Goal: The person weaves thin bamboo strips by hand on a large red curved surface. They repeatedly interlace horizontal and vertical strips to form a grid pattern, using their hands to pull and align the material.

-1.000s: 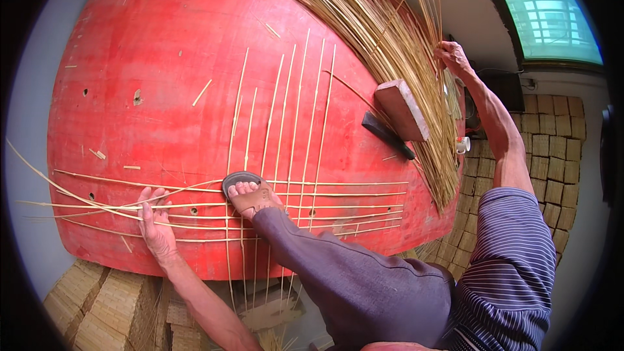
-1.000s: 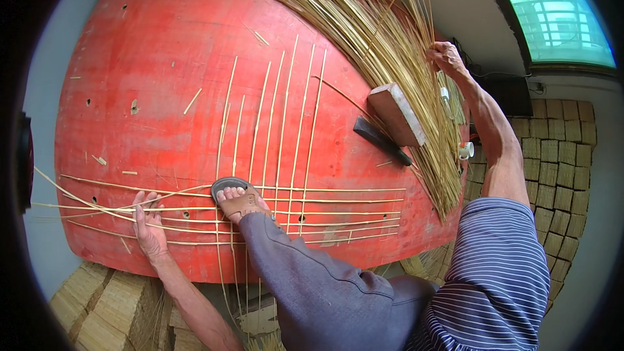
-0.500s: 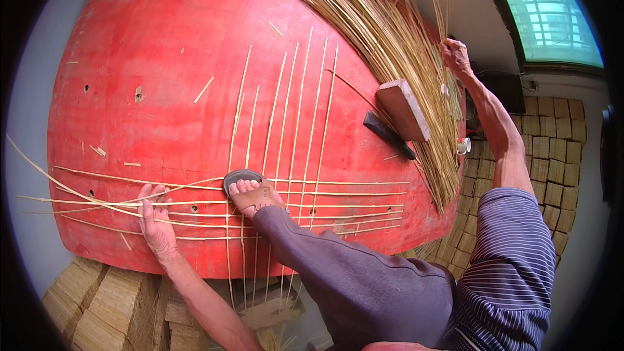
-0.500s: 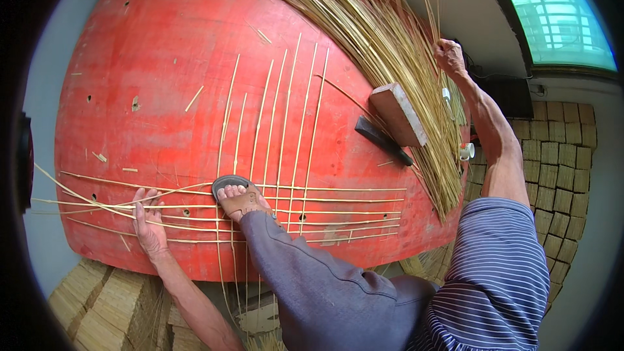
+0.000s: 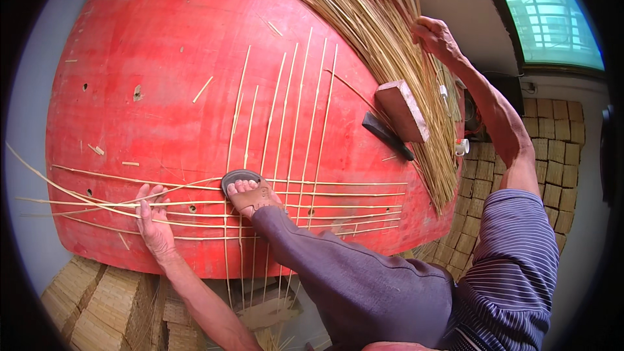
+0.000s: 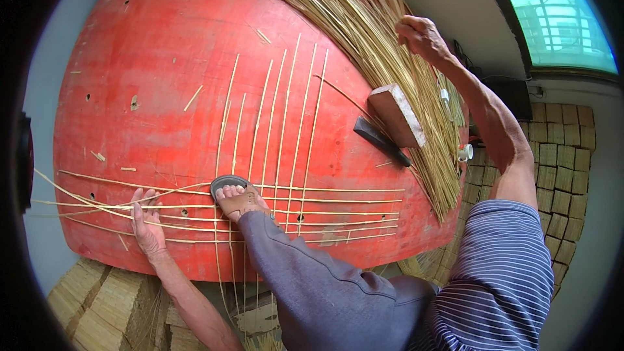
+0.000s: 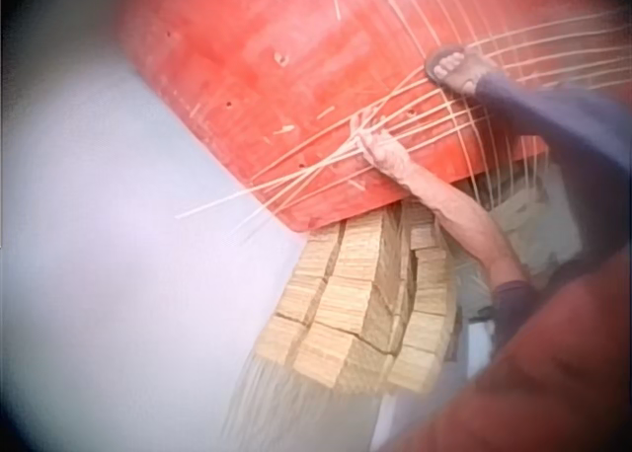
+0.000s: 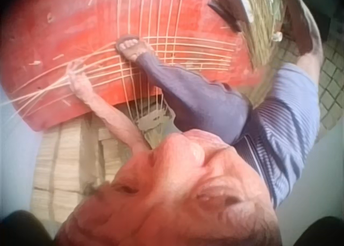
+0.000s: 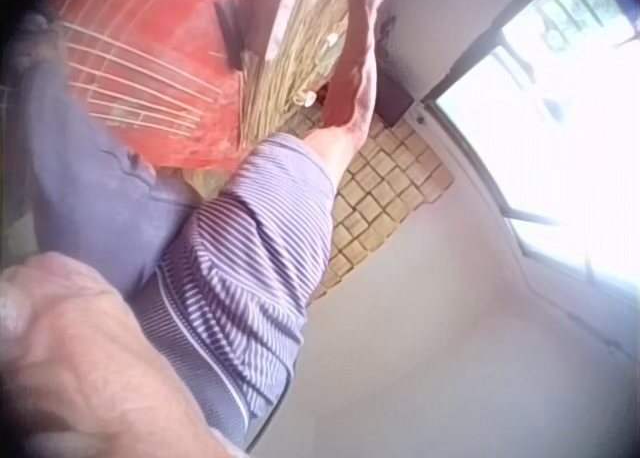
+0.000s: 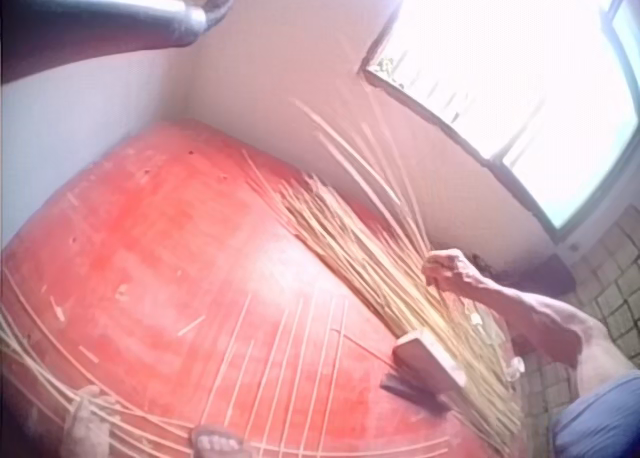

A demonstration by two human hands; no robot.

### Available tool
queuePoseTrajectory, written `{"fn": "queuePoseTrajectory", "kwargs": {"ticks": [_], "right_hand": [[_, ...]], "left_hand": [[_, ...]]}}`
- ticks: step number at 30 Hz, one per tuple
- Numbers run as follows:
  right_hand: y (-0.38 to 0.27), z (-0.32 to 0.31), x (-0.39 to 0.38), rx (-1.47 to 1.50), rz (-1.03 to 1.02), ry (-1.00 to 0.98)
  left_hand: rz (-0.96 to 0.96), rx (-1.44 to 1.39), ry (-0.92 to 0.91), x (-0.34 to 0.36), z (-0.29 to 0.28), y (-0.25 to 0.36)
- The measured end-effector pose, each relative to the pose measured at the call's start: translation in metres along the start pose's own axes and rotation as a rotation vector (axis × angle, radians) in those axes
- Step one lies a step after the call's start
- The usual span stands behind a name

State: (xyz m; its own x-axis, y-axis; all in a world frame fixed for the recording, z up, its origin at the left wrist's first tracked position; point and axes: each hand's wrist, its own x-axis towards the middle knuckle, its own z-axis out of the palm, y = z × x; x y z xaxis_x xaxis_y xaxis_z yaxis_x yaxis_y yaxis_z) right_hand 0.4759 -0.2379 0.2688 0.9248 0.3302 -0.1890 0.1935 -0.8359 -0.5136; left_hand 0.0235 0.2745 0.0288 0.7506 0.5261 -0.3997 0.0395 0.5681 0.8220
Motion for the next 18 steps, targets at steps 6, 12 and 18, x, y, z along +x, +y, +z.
{"fn": "queuePoseTrajectory", "kwargs": {"ticks": [6,12,18], "right_hand": [[-0.084,0.06,0.025,-0.051,-0.13,-0.324],[-0.142,0.16,0.08,0.098,-0.293,-0.498],[-0.132,0.248,0.14,-0.05,-0.142,-0.372]], "left_hand": [[-0.01,-0.005,-0.006,0.001,0.005,0.001],[0.001,-0.019,-0.034,0.005,0.005,0.001],[0.051,-0.012,-0.117,0.017,0.026,-0.001]]}}
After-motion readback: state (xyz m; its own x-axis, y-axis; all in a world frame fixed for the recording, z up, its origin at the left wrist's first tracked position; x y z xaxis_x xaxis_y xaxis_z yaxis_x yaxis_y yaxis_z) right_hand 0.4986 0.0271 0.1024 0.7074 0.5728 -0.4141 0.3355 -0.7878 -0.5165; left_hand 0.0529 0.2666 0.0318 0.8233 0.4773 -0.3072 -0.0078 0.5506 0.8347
